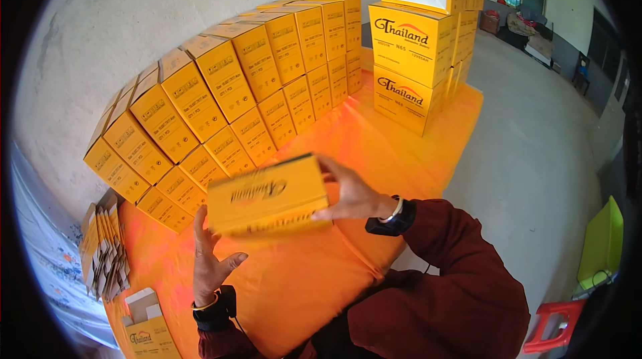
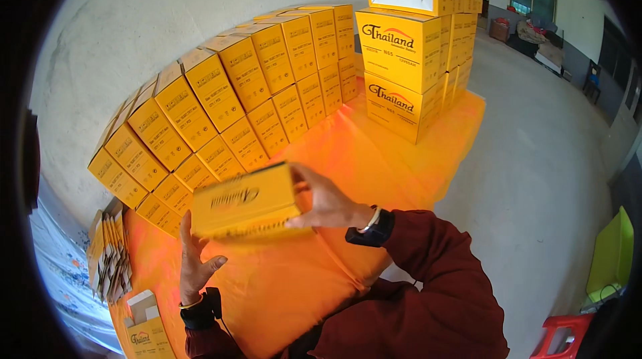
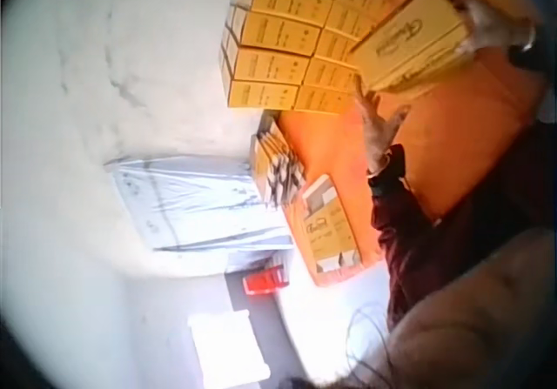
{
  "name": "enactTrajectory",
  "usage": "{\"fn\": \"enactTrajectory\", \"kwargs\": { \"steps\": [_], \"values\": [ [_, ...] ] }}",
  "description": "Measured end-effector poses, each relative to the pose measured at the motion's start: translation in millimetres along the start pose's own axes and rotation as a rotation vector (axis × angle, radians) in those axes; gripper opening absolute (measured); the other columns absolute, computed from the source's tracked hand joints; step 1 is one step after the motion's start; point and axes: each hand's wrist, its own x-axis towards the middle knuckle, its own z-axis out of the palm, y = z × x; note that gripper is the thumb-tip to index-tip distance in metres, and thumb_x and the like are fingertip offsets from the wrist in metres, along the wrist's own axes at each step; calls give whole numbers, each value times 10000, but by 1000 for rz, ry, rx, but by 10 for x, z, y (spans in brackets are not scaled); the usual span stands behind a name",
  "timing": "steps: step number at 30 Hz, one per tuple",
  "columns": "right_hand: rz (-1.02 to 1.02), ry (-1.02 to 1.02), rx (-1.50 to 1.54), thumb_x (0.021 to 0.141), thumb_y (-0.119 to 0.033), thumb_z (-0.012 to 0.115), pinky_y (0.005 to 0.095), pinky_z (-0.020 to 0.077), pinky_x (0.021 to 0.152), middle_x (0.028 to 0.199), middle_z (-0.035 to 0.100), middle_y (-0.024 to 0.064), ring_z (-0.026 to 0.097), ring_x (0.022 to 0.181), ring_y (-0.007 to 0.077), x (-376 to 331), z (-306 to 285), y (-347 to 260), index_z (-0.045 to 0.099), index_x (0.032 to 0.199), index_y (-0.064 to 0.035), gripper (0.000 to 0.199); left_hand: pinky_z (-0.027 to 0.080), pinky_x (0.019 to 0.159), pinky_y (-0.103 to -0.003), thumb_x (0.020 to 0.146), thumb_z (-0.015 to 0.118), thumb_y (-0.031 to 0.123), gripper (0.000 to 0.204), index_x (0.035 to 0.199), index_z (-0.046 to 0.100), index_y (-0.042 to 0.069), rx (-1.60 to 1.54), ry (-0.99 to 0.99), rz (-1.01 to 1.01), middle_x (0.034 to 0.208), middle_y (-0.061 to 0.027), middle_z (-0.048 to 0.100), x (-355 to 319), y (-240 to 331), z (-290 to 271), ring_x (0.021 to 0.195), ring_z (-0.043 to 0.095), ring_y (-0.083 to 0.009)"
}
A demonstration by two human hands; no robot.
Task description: The recorder is folding and assembling small yellow cardboard boxes on a table.
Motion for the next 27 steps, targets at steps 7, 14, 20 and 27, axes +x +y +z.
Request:
{"fn": "enactTrajectory", "kwargs": {
  "steps": [7, 14, 20, 27],
  "values": [
    [26, 661, -260, 697, -193, 802, 353, 419, 959, 1235, 523, 90, 513, 1145, 204, -402, -916, 17, 351, 1378, -13, 837, 483, 871, -400, 672, 846, 273, 918, 1413, 344, 68, 84, -375, -226, 1351, -138, 464, 13, 122, 54, 1066, 579, -287],
    [152, 1001, -645, 672, -190, 813, 330, 439, 936, 1175, 554, 123, 536, 1102, 225, -788, -1640, 264, 408, 1293, 38, 776, 481, 833, -383, 695, 833, 258, 742, 1317, 482, 58, 90, -476, -194, 1227, -134, 556, -2, 66, 101, 1036, 583, -266],
    [154, 1052, -616, 694, -187, 812, 337, 429, 939, 1144, 550, 127, 524, 1088, 211, -803, -1768, 370, 398, 1275, 42, 750, 452, 906, -383, 713, 823, 232, 687, 1298, 505, 65, 73, -558, -262, 1217, -89, 578, -9, 85, 143, 1091, 565, -229],
    [186, 1081, -772, 673, -181, 818, 338, 427, 950, 1151, 538, 143, 522, 1106, 236, -808, -1868, 576, 389, 1267, 45, 767, 474, 833, -351, 715, 814, 242, 658, 1281, 525, 74, 67, -612, -193, 1174, -139, 591, -32, -1, 213, 1047, 576, -266]
  ]
}}
